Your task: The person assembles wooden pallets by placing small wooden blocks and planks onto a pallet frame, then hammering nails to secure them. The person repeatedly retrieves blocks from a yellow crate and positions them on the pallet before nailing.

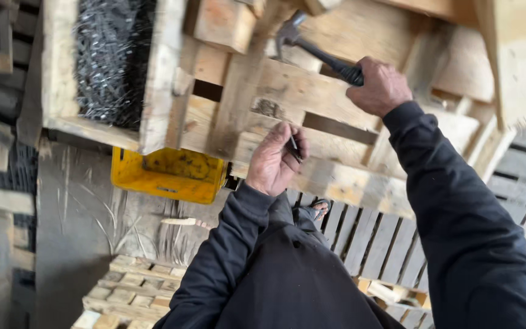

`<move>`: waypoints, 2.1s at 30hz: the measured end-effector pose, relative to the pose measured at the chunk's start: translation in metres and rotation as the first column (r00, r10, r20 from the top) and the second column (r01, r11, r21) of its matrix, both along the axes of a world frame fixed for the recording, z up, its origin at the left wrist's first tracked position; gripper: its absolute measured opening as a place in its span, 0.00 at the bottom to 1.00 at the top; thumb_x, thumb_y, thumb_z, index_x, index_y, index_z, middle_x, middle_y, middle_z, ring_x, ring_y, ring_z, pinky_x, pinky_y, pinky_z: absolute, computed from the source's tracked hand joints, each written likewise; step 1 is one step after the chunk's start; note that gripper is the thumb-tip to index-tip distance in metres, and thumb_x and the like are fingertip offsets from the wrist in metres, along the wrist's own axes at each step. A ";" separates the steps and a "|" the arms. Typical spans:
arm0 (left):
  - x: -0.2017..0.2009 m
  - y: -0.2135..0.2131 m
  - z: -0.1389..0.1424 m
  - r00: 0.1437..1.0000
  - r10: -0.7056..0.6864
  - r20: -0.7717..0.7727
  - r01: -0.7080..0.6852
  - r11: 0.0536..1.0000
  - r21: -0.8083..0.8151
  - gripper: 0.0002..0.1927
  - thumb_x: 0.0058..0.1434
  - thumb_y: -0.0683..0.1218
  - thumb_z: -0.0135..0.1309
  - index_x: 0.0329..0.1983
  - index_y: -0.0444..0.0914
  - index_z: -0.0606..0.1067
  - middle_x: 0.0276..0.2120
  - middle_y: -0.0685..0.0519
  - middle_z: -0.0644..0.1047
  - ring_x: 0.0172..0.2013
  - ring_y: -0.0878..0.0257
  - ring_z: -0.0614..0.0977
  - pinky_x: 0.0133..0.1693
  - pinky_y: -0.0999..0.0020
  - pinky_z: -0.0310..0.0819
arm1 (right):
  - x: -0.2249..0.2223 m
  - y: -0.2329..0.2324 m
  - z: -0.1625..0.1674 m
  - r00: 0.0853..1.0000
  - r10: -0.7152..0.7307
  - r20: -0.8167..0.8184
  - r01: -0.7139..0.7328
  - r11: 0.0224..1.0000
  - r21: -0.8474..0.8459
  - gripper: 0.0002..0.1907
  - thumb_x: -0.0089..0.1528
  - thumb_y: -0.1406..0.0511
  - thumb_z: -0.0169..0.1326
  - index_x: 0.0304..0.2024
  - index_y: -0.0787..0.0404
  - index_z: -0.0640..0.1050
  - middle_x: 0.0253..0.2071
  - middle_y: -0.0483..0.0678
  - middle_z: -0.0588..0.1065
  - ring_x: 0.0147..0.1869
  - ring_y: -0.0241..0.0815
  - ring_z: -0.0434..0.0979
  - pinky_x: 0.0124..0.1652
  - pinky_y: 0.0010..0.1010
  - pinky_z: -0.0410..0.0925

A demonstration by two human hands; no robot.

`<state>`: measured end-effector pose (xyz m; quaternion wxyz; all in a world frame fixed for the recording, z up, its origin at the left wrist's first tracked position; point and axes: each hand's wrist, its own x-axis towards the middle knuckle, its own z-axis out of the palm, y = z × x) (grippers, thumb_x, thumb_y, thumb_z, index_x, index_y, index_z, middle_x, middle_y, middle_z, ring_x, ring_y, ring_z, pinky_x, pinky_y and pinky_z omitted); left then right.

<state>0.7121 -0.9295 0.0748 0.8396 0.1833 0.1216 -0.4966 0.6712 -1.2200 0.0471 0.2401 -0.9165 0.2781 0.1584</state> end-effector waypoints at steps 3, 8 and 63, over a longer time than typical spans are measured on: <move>-0.044 -0.010 0.006 0.996 -0.067 -0.054 0.068 0.998 0.000 0.12 0.68 0.53 0.56 0.39 0.39 0.75 0.34 0.53 0.76 0.34 0.63 0.78 0.38 0.68 0.75 | -0.095 0.013 0.059 0.981 -0.193 0.001 0.187 0.952 0.243 0.27 0.52 0.62 0.57 0.52 0.69 0.77 0.34 0.58 0.77 0.34 0.51 0.76 0.36 0.43 0.70; -0.141 -0.027 0.010 0.965 -0.261 0.024 0.252 0.950 0.183 0.13 0.69 0.53 0.57 0.39 0.38 0.75 0.31 0.56 0.73 0.28 0.66 0.72 0.32 0.71 0.68 | -0.314 0.059 0.130 0.786 -0.580 0.215 0.420 0.756 0.502 0.25 0.51 0.66 0.56 0.51 0.70 0.76 0.34 0.49 0.75 0.33 0.38 0.74 0.36 0.30 0.69; -0.323 -0.199 -0.101 -0.341 -0.363 0.867 0.346 0.809 0.475 0.14 0.74 0.50 0.48 0.58 0.43 0.75 0.32 0.55 0.82 0.28 0.69 0.83 0.27 0.71 0.82 | -0.475 0.286 0.087 -0.183 -0.845 0.502 0.535 0.343 0.772 0.20 0.70 0.51 0.51 0.44 0.61 0.68 0.31 0.42 0.71 0.25 0.30 0.71 0.22 0.23 0.65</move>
